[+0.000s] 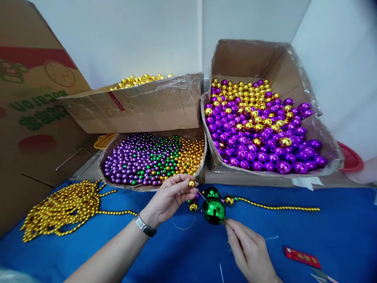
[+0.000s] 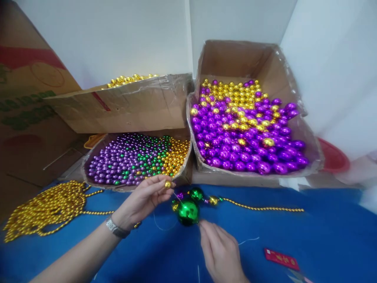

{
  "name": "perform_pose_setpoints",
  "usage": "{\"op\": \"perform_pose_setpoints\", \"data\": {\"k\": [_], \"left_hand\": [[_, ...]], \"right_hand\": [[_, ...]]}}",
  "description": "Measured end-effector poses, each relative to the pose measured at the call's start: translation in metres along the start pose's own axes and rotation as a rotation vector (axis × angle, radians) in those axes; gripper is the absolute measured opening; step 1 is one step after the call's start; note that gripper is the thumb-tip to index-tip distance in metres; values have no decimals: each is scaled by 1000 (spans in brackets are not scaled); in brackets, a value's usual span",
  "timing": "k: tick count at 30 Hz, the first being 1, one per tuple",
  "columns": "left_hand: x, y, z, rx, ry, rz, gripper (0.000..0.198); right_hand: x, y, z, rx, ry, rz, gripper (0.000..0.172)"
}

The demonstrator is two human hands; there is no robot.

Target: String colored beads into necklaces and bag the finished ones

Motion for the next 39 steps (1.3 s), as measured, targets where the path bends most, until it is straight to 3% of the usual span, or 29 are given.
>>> {"op": "perform_pose_setpoints", "data": {"k": [15, 19, 23, 27, 31, 35, 39], "left_hand": [[4, -8, 7, 47, 101, -21, 16], [11, -11, 9, 83, 75, -202, 20], [18, -37, 7, 4, 27, -469, 18], [24, -44, 2, 68, -15, -750, 17], [47, -17, -1, 180, -72, -958, 15], [86, 23, -9, 270, -150, -973, 14], [123, 50, -42, 276, -289, -943, 26]], "right_hand": [[1, 2, 4, -4, 4, 54, 19], [7, 6, 7, 9, 25, 69, 20], [30, 31, 12, 131, -31, 63, 23], [39, 49, 15, 170, -94, 130, 29], [20, 46, 3, 194, -73, 51, 25], [0, 26, -18, 124, -13, -84, 31], [-11, 31, -22, 182, 51, -330, 27]]}}
Point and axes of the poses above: each hand's wrist, its own z-axis away from the middle knuckle, its own x-axis out of the palm, y = z × x, the point moved 9 cm from there along -z, towards the middle knuckle, and after that the axes turned 14 degrees about -y, right-handed, at the moved point
